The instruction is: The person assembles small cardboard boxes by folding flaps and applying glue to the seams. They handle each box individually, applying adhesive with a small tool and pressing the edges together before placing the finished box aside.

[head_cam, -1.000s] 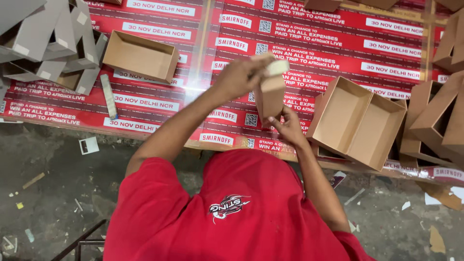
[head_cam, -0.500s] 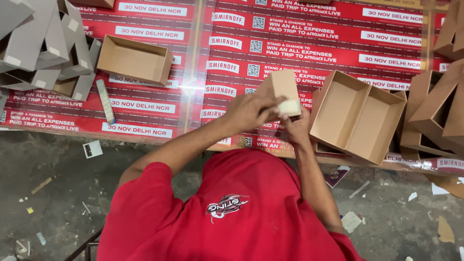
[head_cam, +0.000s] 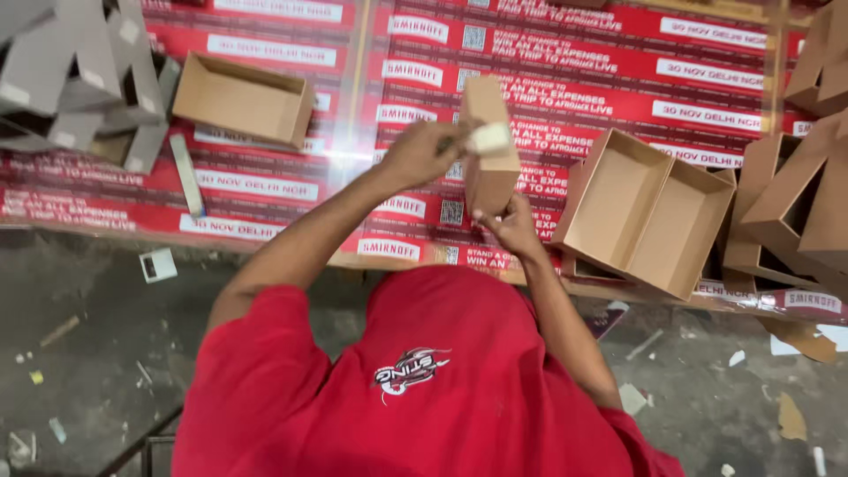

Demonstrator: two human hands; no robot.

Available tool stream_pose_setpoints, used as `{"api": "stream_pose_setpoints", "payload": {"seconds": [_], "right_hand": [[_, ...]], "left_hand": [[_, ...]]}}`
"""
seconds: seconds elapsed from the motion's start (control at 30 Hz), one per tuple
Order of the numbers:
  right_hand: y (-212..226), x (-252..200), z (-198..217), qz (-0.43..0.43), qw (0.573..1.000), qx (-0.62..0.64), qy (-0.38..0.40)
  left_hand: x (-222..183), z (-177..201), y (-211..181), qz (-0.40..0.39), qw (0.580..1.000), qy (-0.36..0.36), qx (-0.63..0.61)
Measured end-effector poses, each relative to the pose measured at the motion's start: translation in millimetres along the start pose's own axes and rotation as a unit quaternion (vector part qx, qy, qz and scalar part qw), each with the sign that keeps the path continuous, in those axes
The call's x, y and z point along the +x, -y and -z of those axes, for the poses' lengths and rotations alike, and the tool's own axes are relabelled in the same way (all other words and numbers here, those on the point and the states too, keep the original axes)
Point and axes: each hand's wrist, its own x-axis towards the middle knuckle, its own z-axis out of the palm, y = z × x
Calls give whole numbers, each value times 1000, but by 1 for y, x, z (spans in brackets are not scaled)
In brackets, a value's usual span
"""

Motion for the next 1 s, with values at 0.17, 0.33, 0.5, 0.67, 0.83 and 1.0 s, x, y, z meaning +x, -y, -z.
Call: {"api": "stream_pose_setpoints", "payload": {"seconds": [0.17, 0.33, 0.5, 0.67, 0.83, 1.0], "right_hand": [[-20, 14, 0, 21, 998, 50, -15], [-38, -3, 1, -90, 993, 69, -35], [-30, 6, 6, -7, 986, 166, -22], [-13, 1, -9, -88, 980, 170, -58], [12, 10, -2, 102, 991, 84, 6], [14, 9, 3, -170, 984, 48, 9]], "left_hand": [[-23, -28, -25, 69, 989, 104, 79], [-32, -58, 3, -24, 994, 59, 86], [22, -64, 57, -35, 988, 18, 151], [112, -22, 122, 52, 953, 0, 299], [137, -5, 146, 1, 994, -109, -9], [94, 2, 85, 28, 999, 2, -19]]}}
